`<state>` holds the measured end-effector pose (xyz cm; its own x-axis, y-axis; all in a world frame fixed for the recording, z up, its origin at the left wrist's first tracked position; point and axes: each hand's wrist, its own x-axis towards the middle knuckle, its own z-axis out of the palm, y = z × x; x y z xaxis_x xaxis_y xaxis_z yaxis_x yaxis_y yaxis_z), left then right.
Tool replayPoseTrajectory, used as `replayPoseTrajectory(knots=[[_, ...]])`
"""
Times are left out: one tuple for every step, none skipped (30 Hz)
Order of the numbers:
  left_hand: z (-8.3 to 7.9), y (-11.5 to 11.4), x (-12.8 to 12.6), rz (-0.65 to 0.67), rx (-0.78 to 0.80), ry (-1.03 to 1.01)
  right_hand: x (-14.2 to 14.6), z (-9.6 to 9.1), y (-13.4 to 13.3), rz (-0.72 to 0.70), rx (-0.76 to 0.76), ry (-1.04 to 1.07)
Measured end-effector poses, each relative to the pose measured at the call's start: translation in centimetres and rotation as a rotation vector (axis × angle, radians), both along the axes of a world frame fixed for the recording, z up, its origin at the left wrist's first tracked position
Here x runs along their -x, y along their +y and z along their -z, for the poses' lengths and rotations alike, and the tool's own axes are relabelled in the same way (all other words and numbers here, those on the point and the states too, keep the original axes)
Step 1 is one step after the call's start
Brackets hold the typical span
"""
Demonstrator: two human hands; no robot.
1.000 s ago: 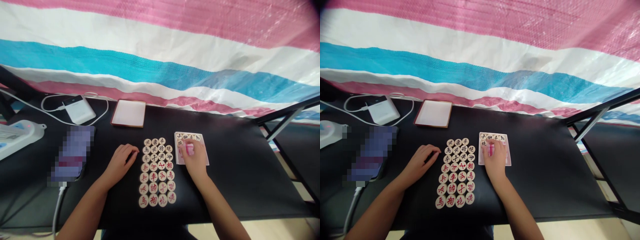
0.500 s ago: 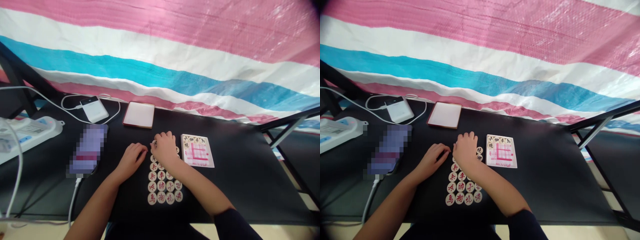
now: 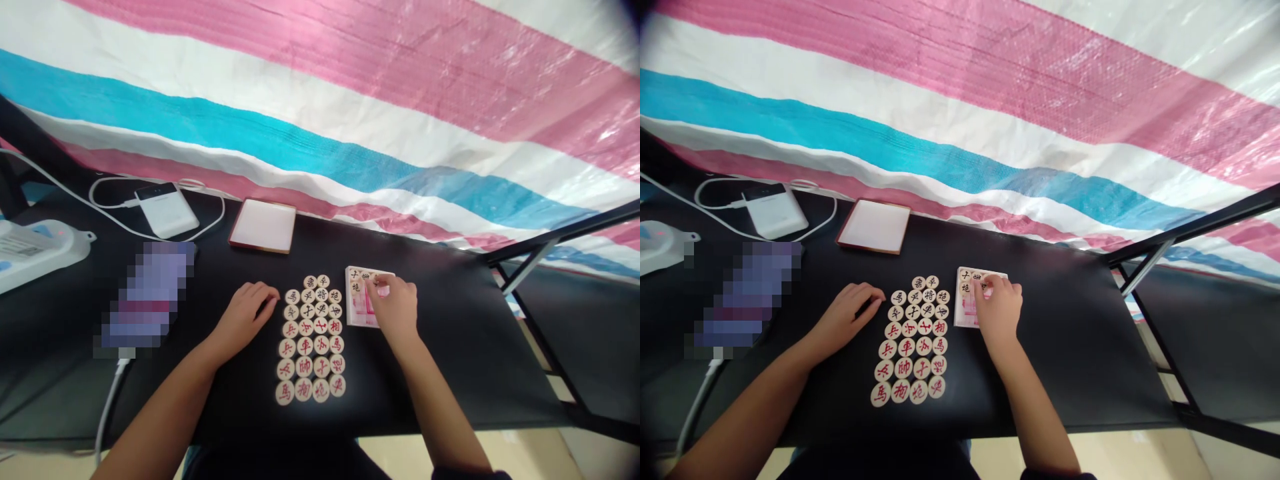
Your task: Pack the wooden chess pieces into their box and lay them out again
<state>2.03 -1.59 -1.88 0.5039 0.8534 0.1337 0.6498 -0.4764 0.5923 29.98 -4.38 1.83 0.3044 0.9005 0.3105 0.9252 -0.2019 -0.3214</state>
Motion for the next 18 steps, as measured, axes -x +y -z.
replayPoseTrajectory(knots=[[0.1, 0.0, 0.0, 0.002, -0.003, -0.001, -0.4, 0.6, -0.1, 0.012, 0.012, 0.013], [0.1, 0.0, 0.0, 0.003, -0.005, -0.001, -0.5, 1.2, -0.2, 0.015, 0.017, 0.033], [0.2, 0.0, 0.0, 0.004, -0.007, -0.001, -0.6, 1.6, -0.3, 0.014, 0.014, 0.057], [0.2, 0.0, 0.0, 0.002, -0.008, 0.001, -0.5, 1.9, -0.5, 0.012, 0.003, 0.081], [0.2, 0.0, 0.0, 0.000, -0.008, 0.003, -0.5, 2.2, -0.7, 0.013, -0.012, 0.105], [0.2, 0.0, 0.0, -0.001, -0.007, 0.006, -0.4, 2.3, -0.9, 0.017, -0.029, 0.127], [0.2, 0.0, 0.0, -0.002, -0.008, 0.007, -0.4, 2.4, -1.1, 0.023, -0.043, 0.147], [0.2, 0.0, 0.0, -0.004, -0.007, 0.009, -0.4, 2.4, -1.4, 0.025, -0.048, 0.168], [0.2, 0.0, 0.0, -0.006, -0.006, 0.012, -0.4, 2.4, -1.6, 0.022, -0.046, 0.186], [0.2, 0.1, 0.0, -0.008, -0.005, 0.015, -0.4, 2.5, -1.8, 0.015, -0.041, 0.201], [0.1, 0.1, 0.0, -0.010, -0.003, 0.019, -0.4, 2.6, -2.0, 0.003, -0.034, 0.212], [0.1, 0.1, -0.1, -0.012, 0.000, 0.023, -0.4, 2.7, -2.1, -0.012, -0.028, 0.217], [0.1, 0.1, -0.1, -0.013, 0.002, 0.027, -0.4, 2.8, -2.1, -0.023, -0.024, 0.217], [0.1, 0.1, -0.1, -0.013, 0.003, 0.031, -0.3, 2.9, -2.1, -0.028, -0.024, 0.212], [0.1, 0.1, -0.1, -0.013, 0.004, 0.034, -0.3, 3.1, -2.1, -0.029, -0.024, 0.207], [0.0, 0.1, -0.1, -0.014, 0.005, 0.038, -0.3, 3.2, -2.1, -0.029, -0.027, 0.202], [0.0, 0.1, -0.1, -0.013, 0.004, 0.040, -0.3, 3.4, -2.1, -0.028, -0.033, 0.196], [0.0, 0.1, -0.1, -0.013, 0.002, 0.041, -0.3, 3.5, -2.1, -0.031, -0.039, 0.190]])
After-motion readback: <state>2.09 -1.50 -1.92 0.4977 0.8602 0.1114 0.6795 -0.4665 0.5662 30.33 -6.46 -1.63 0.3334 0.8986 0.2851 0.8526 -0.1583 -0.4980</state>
